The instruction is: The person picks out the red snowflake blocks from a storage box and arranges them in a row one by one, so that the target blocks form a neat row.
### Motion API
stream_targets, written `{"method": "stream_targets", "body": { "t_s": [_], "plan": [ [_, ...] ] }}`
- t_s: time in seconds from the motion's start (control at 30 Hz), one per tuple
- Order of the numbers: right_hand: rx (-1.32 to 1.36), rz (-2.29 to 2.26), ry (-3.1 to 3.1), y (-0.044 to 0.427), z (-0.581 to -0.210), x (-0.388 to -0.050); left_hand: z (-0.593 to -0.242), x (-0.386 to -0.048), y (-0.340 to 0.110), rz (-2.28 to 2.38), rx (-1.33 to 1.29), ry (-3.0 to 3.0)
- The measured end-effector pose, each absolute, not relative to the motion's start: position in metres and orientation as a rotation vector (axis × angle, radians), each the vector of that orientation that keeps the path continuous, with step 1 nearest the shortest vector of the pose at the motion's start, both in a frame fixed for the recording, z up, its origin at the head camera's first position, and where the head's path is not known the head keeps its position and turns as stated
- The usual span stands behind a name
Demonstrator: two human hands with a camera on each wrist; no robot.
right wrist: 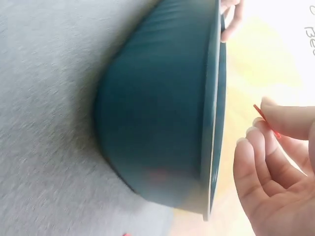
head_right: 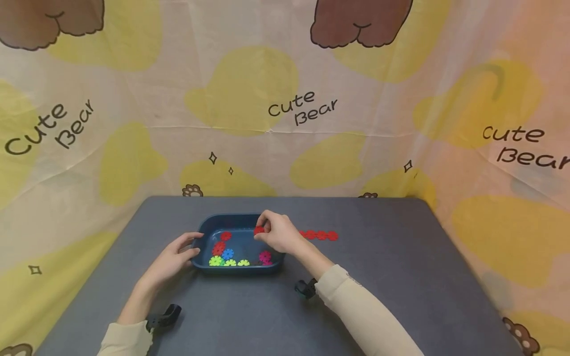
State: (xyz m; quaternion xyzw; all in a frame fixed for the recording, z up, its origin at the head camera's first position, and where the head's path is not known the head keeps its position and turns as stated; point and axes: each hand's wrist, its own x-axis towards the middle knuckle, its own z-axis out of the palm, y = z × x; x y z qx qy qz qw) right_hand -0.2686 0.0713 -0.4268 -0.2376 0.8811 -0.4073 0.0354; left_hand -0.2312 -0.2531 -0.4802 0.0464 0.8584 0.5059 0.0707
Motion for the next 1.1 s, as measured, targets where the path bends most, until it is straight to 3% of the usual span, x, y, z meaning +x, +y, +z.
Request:
{"method": "stream_targets", "body": {
  "t_s": [0.47,1.1],
  "plan": [
    [-0.733,-1.295,2.778,0.11,-0.434,-0.256,-0.48,-0.23,-0.254,1.502,0.128,2.588],
    [-0.59,-1.24,2.919,0.184,-0.462,-0.265,-0.481,-0.229,-0.254,1.521,0.139,2.572]
  ]
}}
